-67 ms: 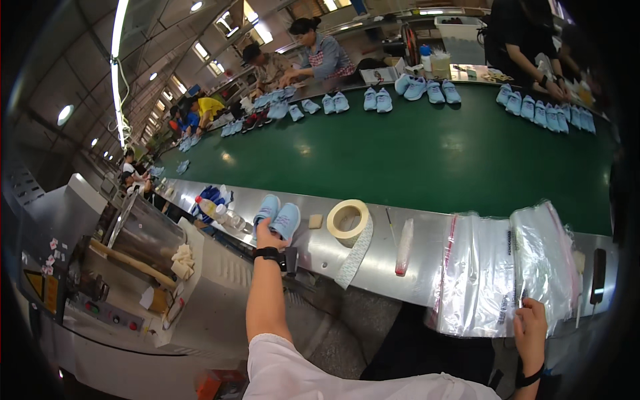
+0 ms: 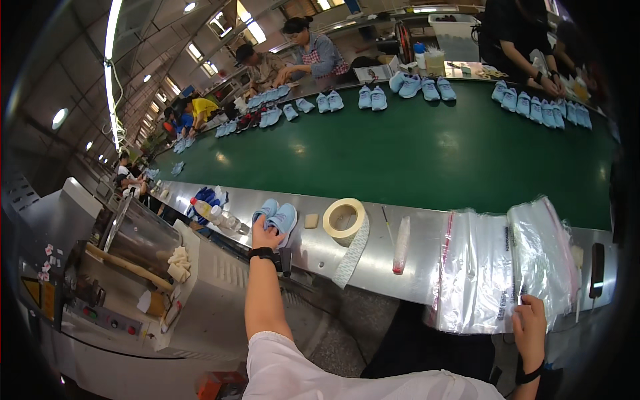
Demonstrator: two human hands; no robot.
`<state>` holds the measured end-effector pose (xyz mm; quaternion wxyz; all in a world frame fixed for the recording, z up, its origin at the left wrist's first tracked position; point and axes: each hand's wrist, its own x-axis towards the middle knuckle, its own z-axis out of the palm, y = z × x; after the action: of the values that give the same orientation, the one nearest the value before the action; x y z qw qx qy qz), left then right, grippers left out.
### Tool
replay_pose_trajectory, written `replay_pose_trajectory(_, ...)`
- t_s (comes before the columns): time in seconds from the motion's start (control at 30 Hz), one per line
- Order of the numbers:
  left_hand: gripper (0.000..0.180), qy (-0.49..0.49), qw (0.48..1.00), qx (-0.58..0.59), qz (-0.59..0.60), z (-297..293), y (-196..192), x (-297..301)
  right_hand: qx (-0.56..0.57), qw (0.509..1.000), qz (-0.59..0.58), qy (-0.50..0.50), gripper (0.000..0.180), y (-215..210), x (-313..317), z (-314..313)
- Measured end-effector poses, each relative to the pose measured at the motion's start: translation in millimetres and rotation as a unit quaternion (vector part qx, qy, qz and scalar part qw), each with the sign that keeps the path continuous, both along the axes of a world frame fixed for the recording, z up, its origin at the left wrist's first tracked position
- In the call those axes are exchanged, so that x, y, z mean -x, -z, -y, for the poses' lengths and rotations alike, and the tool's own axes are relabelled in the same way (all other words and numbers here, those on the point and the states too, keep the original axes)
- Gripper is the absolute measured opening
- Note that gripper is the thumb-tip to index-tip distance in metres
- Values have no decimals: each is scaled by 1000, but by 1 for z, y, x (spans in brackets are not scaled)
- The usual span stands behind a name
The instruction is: The person applies adhesive labels to clear plastic bags on a factory table. They then pick up a light blue sneaker, apply a substance to it using a syringe, and place it back on the table. The person continues to apply labels to more plastic bags.
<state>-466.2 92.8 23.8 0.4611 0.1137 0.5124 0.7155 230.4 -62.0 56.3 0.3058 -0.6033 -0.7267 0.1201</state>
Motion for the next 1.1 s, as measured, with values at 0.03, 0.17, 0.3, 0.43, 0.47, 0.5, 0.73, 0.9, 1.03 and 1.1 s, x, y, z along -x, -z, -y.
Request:
replay_pose_trajectory(0.03,68,-2,1000,5,-13,-2,3,-2,5,1000,8,4,14,-1,3,0)
replay_pose_trajectory(0.17,71,42,942,30,-331,14,5,-28,3,1000,22,5,16,-3,7,5)
replay_pose_trajectory(0.3,34,-21,905,56,-421,58,-3,-105,27,998,55,-8,17,-8,14,2)
replay_pose_trajectory(0.43,17,103,959,152,-214,121,40,-182,-16,999,35,-33,18,-12,21,-3)
replay_pose_trajectory(0.47,21,102,962,184,-177,129,59,-195,-25,998,28,-48,18,-13,25,-7)
replay_pose_trajectory(0.5,28,115,965,123,-202,137,89,-203,-32,997,19,-63,18,-13,31,-8)
replay_pose_trajectory(0.73,51,228,873,97,-420,126,145,-219,-15,981,5,-196,18,-13,78,-10)
replay_pose_trajectory(0.9,47,152,903,13,-403,122,140,-208,-1,971,-6,-240,17,2,90,-6)
replay_pose_trajectory(1.03,23,297,910,79,-279,141,98,-245,48,962,-42,-266,13,8,95,-4)
replay_pose_trajectory(1.1,20,309,936,97,-139,153,82,-267,92,952,-74,-281,13,11,102,-5)
